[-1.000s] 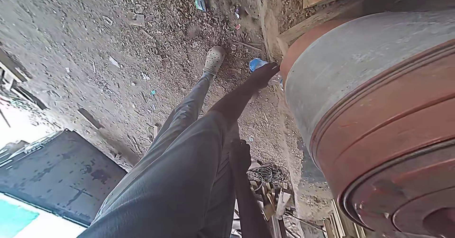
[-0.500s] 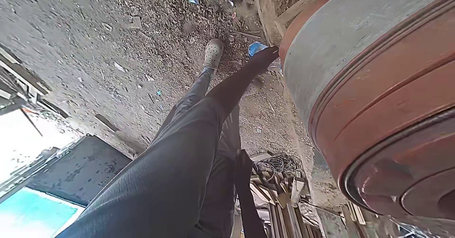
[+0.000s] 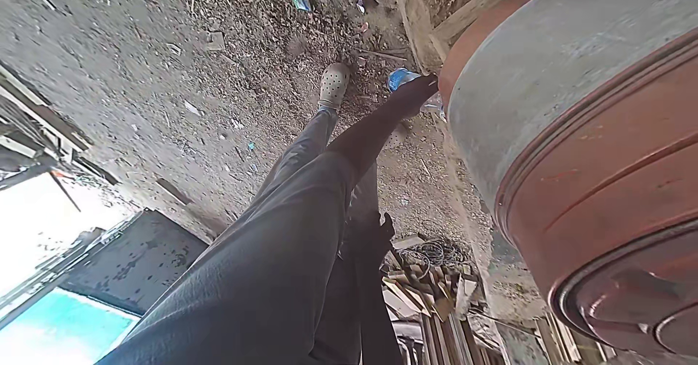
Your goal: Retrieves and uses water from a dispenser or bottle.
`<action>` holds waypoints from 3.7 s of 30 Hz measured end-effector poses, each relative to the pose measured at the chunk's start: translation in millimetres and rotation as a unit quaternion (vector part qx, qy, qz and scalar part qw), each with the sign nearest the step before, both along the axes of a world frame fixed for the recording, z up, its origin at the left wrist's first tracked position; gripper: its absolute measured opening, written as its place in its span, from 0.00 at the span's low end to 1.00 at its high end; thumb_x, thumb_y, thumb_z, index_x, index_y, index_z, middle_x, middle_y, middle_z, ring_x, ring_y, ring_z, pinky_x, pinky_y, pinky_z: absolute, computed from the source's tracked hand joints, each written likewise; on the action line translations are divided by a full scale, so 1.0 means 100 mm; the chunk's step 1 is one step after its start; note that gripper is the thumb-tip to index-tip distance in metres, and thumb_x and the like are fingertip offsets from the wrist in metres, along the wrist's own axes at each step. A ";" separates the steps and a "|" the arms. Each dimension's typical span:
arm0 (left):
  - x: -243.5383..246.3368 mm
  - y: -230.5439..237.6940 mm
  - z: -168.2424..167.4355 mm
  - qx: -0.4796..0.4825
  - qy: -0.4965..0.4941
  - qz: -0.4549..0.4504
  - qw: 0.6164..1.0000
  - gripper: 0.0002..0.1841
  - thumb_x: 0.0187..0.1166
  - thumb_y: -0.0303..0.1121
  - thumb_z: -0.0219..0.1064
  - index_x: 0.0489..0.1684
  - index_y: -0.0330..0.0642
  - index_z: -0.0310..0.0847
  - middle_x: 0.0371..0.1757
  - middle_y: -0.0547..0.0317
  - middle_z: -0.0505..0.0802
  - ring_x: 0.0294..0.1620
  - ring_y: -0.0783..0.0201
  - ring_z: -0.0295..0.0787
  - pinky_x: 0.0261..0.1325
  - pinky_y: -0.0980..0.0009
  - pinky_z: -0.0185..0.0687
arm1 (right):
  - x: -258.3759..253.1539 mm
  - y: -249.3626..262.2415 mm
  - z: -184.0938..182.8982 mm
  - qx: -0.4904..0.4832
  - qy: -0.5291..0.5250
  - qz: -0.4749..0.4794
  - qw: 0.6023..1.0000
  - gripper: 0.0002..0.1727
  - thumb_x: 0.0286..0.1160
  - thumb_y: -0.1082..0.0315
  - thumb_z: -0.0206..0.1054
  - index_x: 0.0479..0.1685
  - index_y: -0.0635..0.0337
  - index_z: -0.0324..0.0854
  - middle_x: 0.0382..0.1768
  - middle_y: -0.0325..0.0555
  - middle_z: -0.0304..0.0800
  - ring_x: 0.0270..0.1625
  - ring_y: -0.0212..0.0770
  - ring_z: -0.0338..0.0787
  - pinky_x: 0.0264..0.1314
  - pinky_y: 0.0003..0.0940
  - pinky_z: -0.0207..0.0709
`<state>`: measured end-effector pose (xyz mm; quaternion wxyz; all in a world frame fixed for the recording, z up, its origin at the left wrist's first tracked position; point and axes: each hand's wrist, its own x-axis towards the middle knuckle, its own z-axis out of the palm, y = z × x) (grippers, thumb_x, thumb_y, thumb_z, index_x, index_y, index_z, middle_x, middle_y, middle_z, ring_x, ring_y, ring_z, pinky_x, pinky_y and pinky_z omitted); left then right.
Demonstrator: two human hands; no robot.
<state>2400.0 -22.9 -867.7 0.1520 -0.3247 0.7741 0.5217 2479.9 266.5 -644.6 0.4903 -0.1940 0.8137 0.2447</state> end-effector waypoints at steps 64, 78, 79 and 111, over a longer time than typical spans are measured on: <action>-0.01 0.04 -0.16 0.059 0.098 0.019 0.993 0.48 0.51 0.24 0.89 0.82 0.36 0.70 0.83 0.43 0.76 0.86 0.47 0.70 0.87 0.53 0.66 | -0.25 -0.26 -0.29 0.025 -0.016 0.009 1.000 0.21 0.80 0.45 0.62 0.60 0.46 0.86 0.61 0.48 0.88 0.59 0.51 0.90 0.48 0.55 0.86; 0.00 -0.03 -0.09 0.053 0.097 0.001 0.994 0.47 0.52 0.24 0.88 0.82 0.37 0.71 0.83 0.44 0.77 0.85 0.47 0.71 0.87 0.52 0.66 | -0.28 -0.27 -0.31 0.028 -0.018 0.009 0.999 0.21 0.80 0.45 0.62 0.61 0.45 0.86 0.61 0.49 0.87 0.59 0.51 0.91 0.49 0.55 0.87; -0.02 -0.10 0.06 0.061 0.065 -0.021 0.996 0.46 0.56 0.25 0.87 0.83 0.37 0.69 0.85 0.44 0.76 0.87 0.47 0.69 0.88 0.52 0.64 | -0.28 -0.28 -0.31 0.028 -0.020 0.007 0.999 0.21 0.80 0.45 0.62 0.61 0.45 0.86 0.61 0.49 0.88 0.59 0.51 0.91 0.49 0.55 0.87; 0.01 0.05 -0.25 0.041 0.095 0.005 0.995 0.49 0.51 0.26 0.89 0.83 0.38 0.70 0.83 0.46 0.77 0.86 0.49 0.70 0.87 0.54 0.66 | -0.32 -0.29 -0.32 0.007 -0.014 0.003 1.000 0.18 0.79 0.48 0.62 0.54 0.49 0.88 0.53 0.49 0.89 0.55 0.51 0.91 0.47 0.57 0.85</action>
